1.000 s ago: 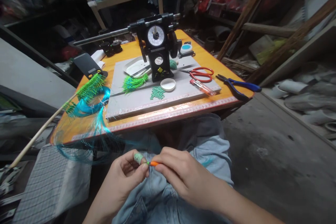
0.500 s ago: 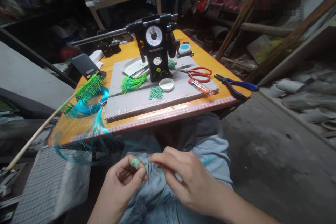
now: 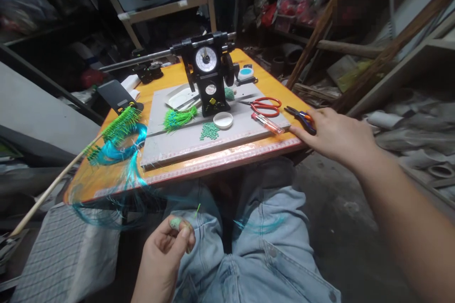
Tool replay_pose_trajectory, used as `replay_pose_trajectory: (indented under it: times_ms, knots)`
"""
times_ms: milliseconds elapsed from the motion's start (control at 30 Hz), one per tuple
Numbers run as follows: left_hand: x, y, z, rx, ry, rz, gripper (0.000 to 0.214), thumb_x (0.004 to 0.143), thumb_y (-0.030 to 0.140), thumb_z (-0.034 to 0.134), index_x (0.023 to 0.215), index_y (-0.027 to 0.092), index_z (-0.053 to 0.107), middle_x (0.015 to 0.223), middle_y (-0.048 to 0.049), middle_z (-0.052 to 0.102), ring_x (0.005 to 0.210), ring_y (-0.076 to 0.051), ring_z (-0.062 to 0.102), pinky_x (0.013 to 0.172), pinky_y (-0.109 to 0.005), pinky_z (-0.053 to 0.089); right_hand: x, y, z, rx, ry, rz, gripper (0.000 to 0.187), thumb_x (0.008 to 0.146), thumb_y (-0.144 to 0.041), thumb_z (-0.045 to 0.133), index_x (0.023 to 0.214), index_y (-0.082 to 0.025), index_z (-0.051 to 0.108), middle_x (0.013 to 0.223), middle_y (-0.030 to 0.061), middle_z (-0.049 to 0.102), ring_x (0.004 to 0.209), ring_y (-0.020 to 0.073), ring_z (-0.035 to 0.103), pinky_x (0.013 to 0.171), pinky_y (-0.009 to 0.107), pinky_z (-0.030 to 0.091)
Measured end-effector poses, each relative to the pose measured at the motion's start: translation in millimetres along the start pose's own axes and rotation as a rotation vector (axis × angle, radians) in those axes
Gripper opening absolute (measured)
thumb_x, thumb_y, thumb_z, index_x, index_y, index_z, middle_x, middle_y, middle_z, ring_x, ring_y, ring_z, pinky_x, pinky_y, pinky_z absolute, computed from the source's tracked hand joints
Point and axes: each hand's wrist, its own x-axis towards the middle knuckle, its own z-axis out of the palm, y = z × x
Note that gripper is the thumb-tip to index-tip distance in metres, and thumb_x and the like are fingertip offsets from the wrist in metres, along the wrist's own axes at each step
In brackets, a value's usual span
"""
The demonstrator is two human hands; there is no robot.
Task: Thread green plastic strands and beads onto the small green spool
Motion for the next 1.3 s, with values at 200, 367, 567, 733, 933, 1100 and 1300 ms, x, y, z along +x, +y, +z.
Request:
replay_pose_trajectory:
  times_ms: [200, 367, 567, 733, 933, 1100, 1300]
  knots:
    - [-4.7, 4.3, 8.0, -0.168, 0.018, -0.078, 0.033, 0.068, 0.037, 0.08, 0.061, 0.015, 0.056, 0.053, 0.0022, 0.056, 0.051, -0.008, 0.047, 0.051, -0.016, 0.036, -7.4, 0.8, 3.9, 0.194, 0.074, 0.001, 0.029, 0.085, -0.043, 0.061, 0.1, -0.018, 0.067, 0.099, 0.0142, 0.062, 0.073, 0.0226, 0.06, 0.06, 0.031, 0.039]
    - [-5.7, 4.1, 17.6, -0.24, 0.015, -0.097, 0.036, 0.063, 0.039, 0.083, 0.059, 0.015, 0.056, 0.052, 0.0018, 0.055, 0.05, -0.008, 0.046, 0.049, -0.017, 0.034, -63.5, -58.7, -15.9, 0.518, 0.025, 0.003, 0.038, 0.098, -0.046, 0.033, 0.102, -0.021, 0.062, 0.082, 0.0091, 0.065, 0.058, 0.0174, 0.056, 0.048, 0.028, 0.041]
    - [-9.0, 5.0, 26.0, -0.264, 0.002, -0.1, 0.035, 0.064, 0.037, 0.083, 0.059, 0.016, 0.057, 0.052, 0.0015, 0.057, 0.05, -0.008, 0.045, 0.049, -0.017, 0.034, -144.4, -140.7, -12.5, 1.147, -0.545, -0.064, 0.033, 0.101, -0.033, 0.027, 0.106, -0.021, 0.058, 0.085, 0.0054, 0.07, 0.068, 0.0178, 0.065, 0.059, 0.027, 0.053]
    - [-9.7, 1.2, 23.1, -0.267, 0.006, -0.079, 0.031, 0.066, 0.036, 0.082, 0.06, 0.017, 0.059, 0.052, 0.0016, 0.057, 0.049, -0.008, 0.044, 0.049, -0.018, 0.035, -155.9, -154.7, -8.8, 0.849, -0.265, -0.324, 0.023, 0.094, -0.028, 0.044, 0.111, -0.023, 0.06, 0.099, 0.0088, 0.07, 0.092, 0.0244, 0.066, 0.078, 0.034, 0.055]
    - [-10.8, -0.8, 22.0, -0.208, 0.006, -0.099, 0.032, 0.067, 0.038, 0.081, 0.059, 0.016, 0.059, 0.053, 0.001, 0.057, 0.05, -0.008, 0.044, 0.051, -0.018, 0.036, -147.3, -160.3, -12.4, 0.809, -0.174, -0.409, 0.02, 0.095, -0.023, 0.041, 0.105, -0.022, 0.058, 0.086, 0.0079, 0.07, 0.079, 0.0235, 0.067, 0.064, 0.031, 0.054]
    - [-16.6, 7.9, 24.8, -0.014, -0.029, -0.093, 0.02, 0.074, 0.036, 0.074, 0.081, 0.018, 0.068, 0.059, 0.0016, 0.057, 0.055, -0.012, 0.051, 0.054, -0.02, 0.038, -147.0, -162.1, -12.2, 0.791, -0.174, -0.448, 0.016, 0.095, -0.022, 0.04, 0.1, -0.02, 0.056, 0.08, 0.0078, 0.068, 0.072, 0.023, 0.064, 0.057, 0.031, 0.048]
    - [-18.8, 16.5, 28.6, 0.353, -0.091, 0.348, 0.026, 0.084, 0.019, 0.05, 0.06, 0.021, 0.061, 0.06, -0.001, 0.053, 0.059, -0.017, 0.05, 0.063, -0.028, 0.039, -146.2, -161.8, -9.0, 0.757, -0.24, -0.45, 0.015, 0.095, -0.02, 0.039, 0.097, -0.02, 0.055, 0.08, 0.0077, 0.067, 0.074, 0.0233, 0.064, 0.058, 0.031, 0.046]
